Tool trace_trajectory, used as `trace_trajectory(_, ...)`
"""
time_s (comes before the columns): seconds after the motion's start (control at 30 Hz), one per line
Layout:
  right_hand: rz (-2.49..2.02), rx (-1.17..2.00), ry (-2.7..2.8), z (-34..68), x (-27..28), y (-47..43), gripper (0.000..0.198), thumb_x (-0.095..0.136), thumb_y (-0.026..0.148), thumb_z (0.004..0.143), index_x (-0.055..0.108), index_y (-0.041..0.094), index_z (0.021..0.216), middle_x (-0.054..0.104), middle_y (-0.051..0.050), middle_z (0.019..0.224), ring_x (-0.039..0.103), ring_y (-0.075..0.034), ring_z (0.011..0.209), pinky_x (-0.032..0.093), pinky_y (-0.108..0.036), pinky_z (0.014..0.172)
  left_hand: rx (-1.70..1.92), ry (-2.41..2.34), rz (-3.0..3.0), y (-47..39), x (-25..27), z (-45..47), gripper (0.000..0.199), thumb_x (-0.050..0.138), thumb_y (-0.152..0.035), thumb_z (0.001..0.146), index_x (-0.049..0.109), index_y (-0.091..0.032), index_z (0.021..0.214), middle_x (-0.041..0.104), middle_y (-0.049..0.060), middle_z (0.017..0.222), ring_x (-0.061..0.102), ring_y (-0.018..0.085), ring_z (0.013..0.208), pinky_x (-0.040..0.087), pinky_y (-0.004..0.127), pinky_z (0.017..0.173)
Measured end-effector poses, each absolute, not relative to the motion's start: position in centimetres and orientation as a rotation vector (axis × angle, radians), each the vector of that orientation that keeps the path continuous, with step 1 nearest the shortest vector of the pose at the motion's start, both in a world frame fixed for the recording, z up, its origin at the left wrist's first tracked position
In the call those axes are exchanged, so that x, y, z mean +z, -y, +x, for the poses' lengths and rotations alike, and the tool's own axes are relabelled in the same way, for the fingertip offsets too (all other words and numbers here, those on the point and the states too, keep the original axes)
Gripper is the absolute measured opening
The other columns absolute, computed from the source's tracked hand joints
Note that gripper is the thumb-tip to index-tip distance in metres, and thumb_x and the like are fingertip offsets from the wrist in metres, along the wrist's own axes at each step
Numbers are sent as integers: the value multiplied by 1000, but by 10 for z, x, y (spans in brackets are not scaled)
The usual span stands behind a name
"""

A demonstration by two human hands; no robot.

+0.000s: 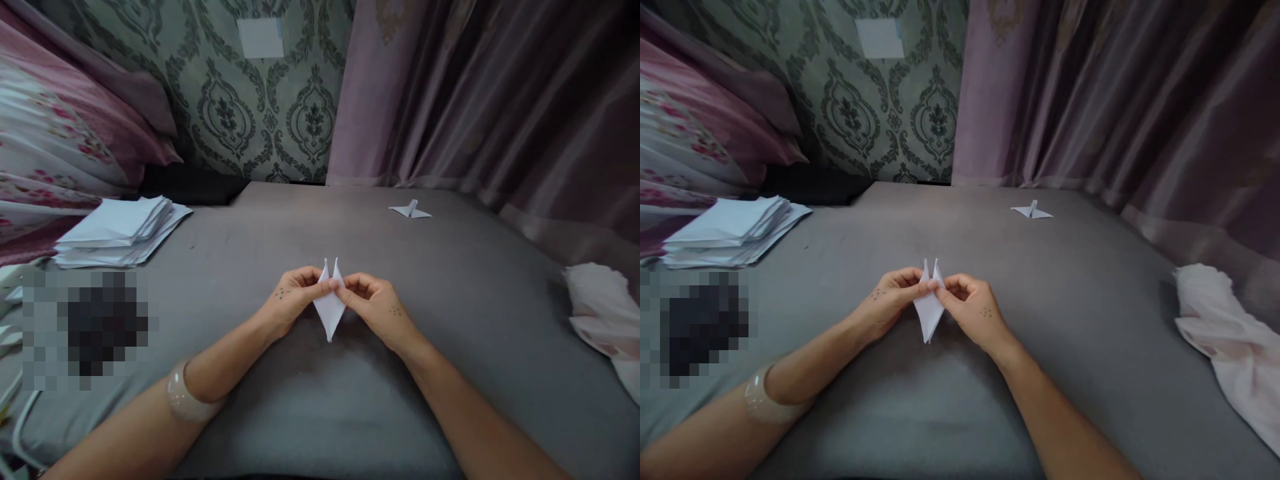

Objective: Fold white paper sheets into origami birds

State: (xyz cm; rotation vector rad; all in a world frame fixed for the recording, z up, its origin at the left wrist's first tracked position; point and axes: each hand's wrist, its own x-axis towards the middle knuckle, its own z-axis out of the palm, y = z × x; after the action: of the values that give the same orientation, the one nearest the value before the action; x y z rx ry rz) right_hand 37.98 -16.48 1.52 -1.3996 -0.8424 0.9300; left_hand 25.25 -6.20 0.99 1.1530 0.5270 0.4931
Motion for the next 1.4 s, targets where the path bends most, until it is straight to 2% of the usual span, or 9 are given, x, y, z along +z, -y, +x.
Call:
trace_trajectory(0.23, -1340, 1113, 729, 373, 11, 162, 33, 76, 45, 69, 71, 17, 87, 71, -3, 79, 62, -13, 69, 49, -27, 66, 581, -527, 1104, 60, 3, 254, 25, 81, -31, 67, 62, -14, 68, 67, 0, 65, 59, 11, 57, 46, 23, 58)
trace_trajectory(0.4, -1349, 1195, 695, 379, 3, 160, 30, 78, 44, 67, 72, 16, 73, 68, -3, 69, 60, -11, 60, 48, -25, 60, 562, -600, 1086, 60, 4, 255, 32, 85, -33, 63, 60, -13, 66, 65, 0, 64, 58, 9, 55, 46, 23, 57)
trace_trajectory(0.5, -1346, 1237, 596, 385, 1, 159, 28, 80, 41, 65, 72, 15, 72, 70, -5, 69, 61, -12, 60, 48, -24, 57, 445, -631, 1060, 56, 6, 255, 36, 80, -43, 68, 65, -11, 74, 67, 4, 70, 61, 11, 61, 48, 24, 60)
trace_trajectory(0.6, -1349, 1206, 538, 389, 2, 159, 29, 78, 42, 68, 73, 14, 75, 72, -7, 72, 64, -12, 63, 49, -23, 58, 368, -636, 1080, 51, 7, 254, 39, 76, -47, 72, 67, -10, 78, 65, 4, 67, 58, 9, 57, 47, 21, 58)
trace_trajectory(0.7, -1380, 1146, 586, 390, 2, 159, 31, 75, 45, 70, 73, 14, 77, 72, -7, 73, 64, -12, 64, 49, -23, 60, 351, -659, 1124, 49, 8, 251, 37, 81, -42, 68, 68, -10, 78, 63, 2, 63, 56, 7, 54, 47, 20, 57)
trace_trajectory(0.83, -1470, 952, 749, 387, 1, 158, 32, 72, 47, 71, 74, 16, 77, 71, -5, 72, 62, -13, 61, 49, -25, 59, 307, -632, 1149, 50, 9, 250, 45, 75, -52, 72, 69, -9, 84, 68, 7, 72, 61, 10, 61, 51, 23, 64)
trace_trajectory(1.07, -1482, 913, 812, 383, 2, 158, 35, 71, 48, 72, 74, 15, 82, 72, -6, 75, 63, -15, 63, 51, -28, 62, 382, -722, 1162, 54, 5, 254, 17, 75, -22, 70, 70, -9, 77, 63, 3, 61, 55, 8, 52, 47, 21, 58)
trace_trajectory(1.23, -1389, 1042, 673, 387, 3, 159, 34, 72, 48, 72, 72, 16, 83, 72, -6, 76, 64, -14, 66, 51, -27, 64, 434, -671, 1211, 52, 1, 254, 18, 76, -26, 69, 72, -11, 76, 64, 3, 62, 55, 8, 55, 45, 20, 58)
trace_trajectory(1.4, -1396, 1100, 625, 394, 5, 159, 30, 75, 44, 70, 71, 15, 73, 67, -3, 63, 60, -10, 57, 48, -23, 55, 440, -660, 1195, 50, 1, 253, 27, 77, -35, 70, 73, -10, 81, 66, 5, 69, 55, 9, 59, 44, 21, 57)
